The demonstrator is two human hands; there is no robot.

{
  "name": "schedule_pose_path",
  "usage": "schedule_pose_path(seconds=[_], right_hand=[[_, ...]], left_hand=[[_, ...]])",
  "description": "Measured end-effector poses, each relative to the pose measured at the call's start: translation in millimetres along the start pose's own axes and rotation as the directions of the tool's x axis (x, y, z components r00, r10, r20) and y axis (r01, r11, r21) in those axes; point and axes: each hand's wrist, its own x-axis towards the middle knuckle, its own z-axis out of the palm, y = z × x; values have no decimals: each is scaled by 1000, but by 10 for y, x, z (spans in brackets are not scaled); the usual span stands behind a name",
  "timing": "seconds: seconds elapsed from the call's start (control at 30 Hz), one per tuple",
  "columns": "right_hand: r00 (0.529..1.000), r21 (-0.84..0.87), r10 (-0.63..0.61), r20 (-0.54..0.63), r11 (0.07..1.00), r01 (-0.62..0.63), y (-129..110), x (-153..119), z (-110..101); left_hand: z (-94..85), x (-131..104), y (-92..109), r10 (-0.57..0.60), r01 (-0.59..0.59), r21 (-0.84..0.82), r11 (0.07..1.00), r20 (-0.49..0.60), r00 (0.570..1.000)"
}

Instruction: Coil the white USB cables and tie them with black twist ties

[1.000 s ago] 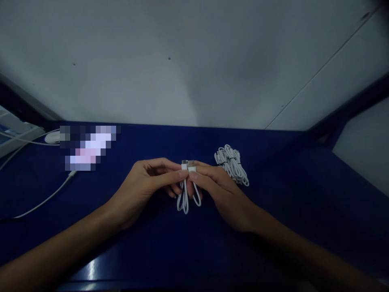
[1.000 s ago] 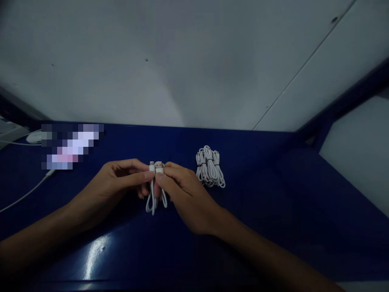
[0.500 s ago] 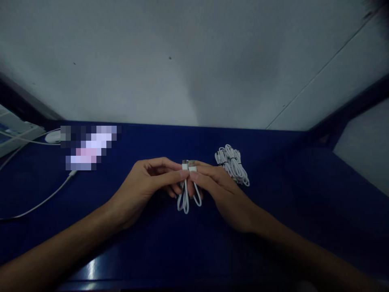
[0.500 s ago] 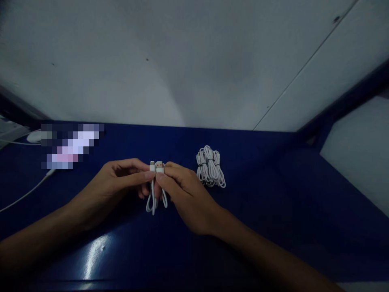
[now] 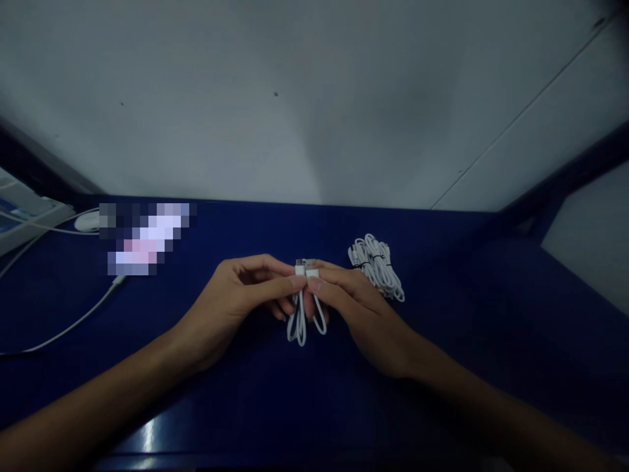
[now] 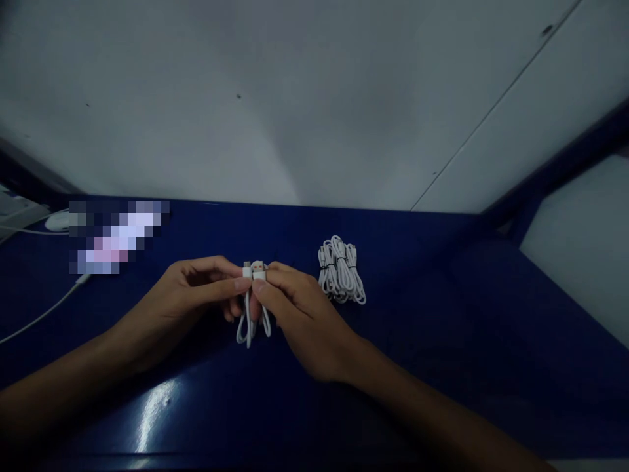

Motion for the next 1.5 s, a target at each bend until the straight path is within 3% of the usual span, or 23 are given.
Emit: schedule_pose_path(seconds=[0.63, 0.93, 1.5], right_hand=[[997, 7, 74, 14, 997, -74, -29, -23, 0], [999, -83, 25, 27, 996, -23, 14, -19, -10], [998, -5, 49, 31, 999, -49, 27, -7, 3]], left_hand=[[-3, 10, -5, -5, 5, -2, 1000, -25, 1000], [0, 11, 20, -6, 6, -22, 1000, -20, 1000], [-8, -3, 3, -19, 19, -40, 999, -6, 1000]])
